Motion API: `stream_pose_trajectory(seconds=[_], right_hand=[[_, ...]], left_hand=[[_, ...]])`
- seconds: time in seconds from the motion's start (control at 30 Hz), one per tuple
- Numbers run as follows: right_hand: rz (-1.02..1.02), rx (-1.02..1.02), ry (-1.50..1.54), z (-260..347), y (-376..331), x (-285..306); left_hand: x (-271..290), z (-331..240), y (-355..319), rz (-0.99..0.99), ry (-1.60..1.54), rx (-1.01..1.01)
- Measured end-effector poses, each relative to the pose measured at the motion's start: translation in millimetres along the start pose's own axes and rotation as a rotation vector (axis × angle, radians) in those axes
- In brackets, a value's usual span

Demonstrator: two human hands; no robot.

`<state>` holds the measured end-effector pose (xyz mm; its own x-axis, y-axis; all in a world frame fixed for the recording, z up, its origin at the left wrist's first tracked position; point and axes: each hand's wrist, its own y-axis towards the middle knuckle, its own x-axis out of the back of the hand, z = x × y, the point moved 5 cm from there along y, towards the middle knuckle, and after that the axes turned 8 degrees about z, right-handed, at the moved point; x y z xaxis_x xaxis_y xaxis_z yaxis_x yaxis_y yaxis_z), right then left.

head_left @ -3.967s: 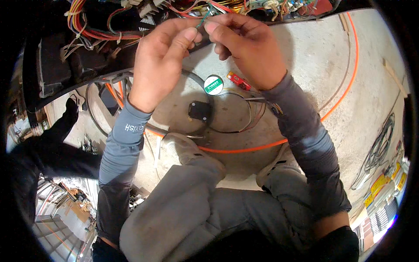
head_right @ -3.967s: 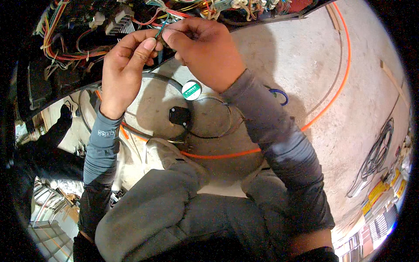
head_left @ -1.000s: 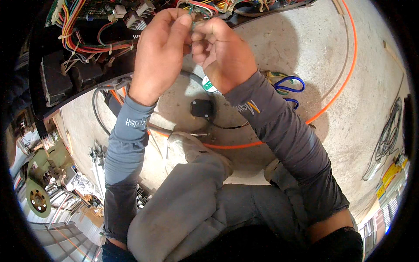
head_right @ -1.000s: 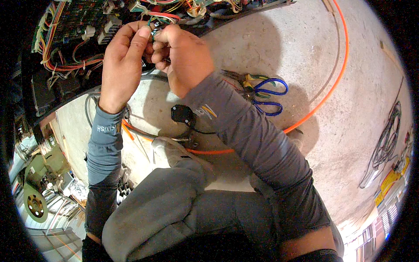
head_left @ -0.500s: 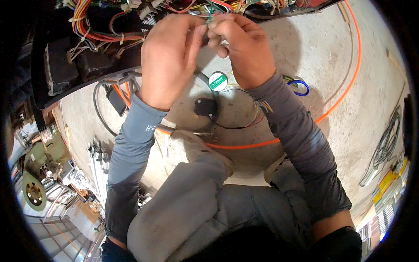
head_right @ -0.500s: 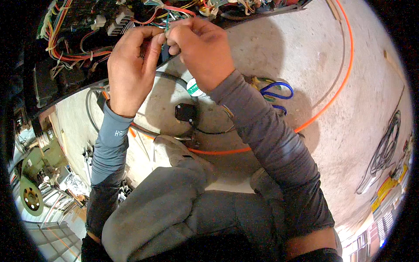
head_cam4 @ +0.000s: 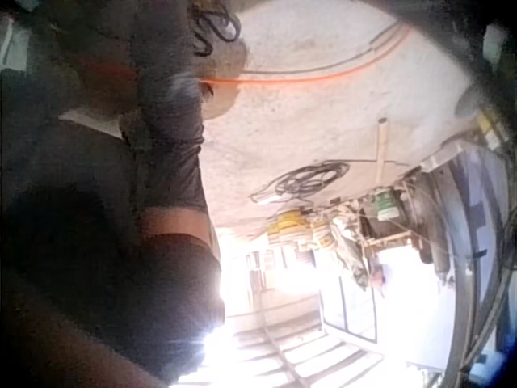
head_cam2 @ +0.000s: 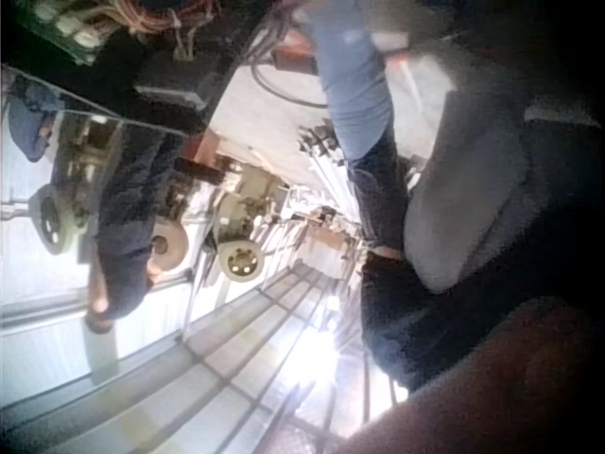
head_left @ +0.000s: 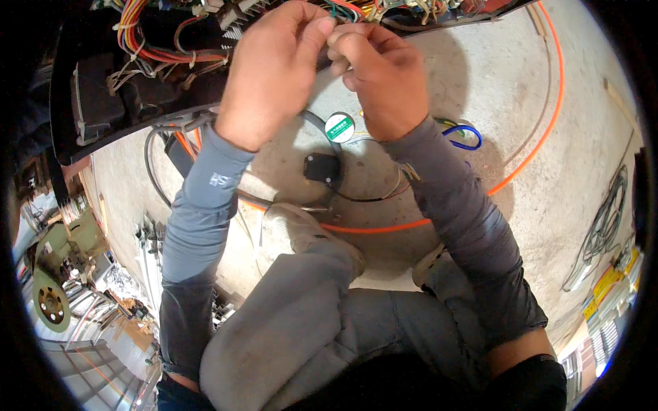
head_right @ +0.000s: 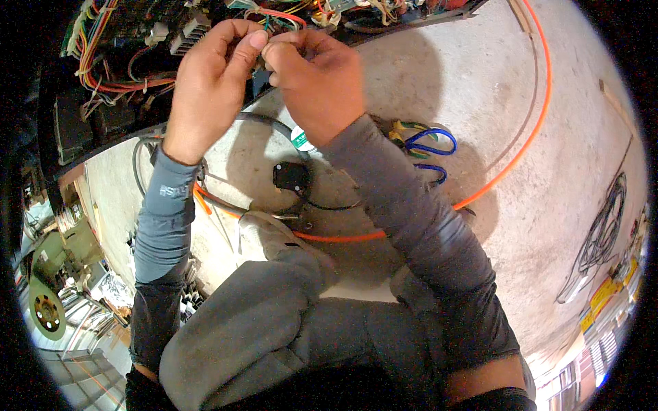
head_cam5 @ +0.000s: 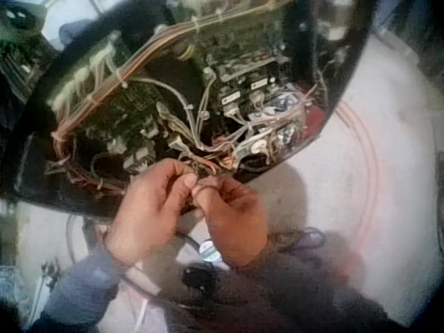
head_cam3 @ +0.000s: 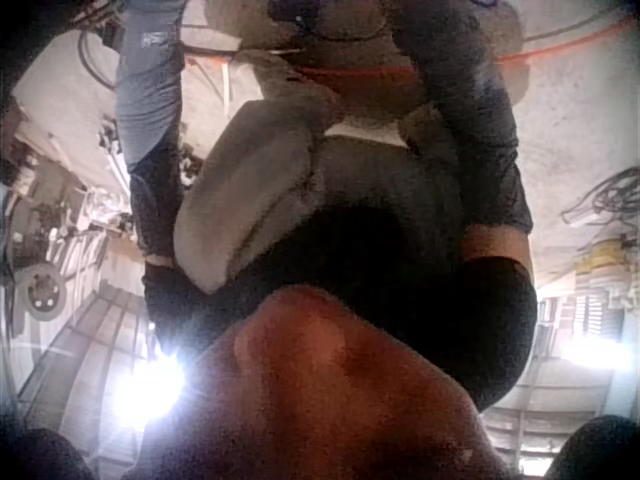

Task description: The person is sitting on the floor repairing an electronic device. They use pliers to strip wires and a lighter to heat-shrink tubing, then connect the wires to a circuit board.

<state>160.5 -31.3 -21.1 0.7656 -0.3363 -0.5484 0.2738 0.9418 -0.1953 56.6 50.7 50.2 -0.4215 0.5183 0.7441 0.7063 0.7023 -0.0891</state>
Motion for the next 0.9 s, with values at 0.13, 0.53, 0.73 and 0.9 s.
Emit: stream_pose_trajectory(seconds=[0.13, 0.53, 0.73, 0.9], right_hand=[[-0.061, -0.06, 0.12, -10, -2, -9], [-0.031, -0.143, 0.284, -16, -4, -12], [-0.005, 0.034, -0.013, 4, 0, 1], [0.064, 0.248, -0.412, 9, -1, 5]], left_hand=[[-16, 15, -8, -0.216, 0.094, -0.098], [-15, 14, -17, -0.163, -0.329, 0.034], [-3, 3, -20, -0.147, 0.189, -0.191], [-2, -3, -25, -0.206, 0.29, -0.254]])
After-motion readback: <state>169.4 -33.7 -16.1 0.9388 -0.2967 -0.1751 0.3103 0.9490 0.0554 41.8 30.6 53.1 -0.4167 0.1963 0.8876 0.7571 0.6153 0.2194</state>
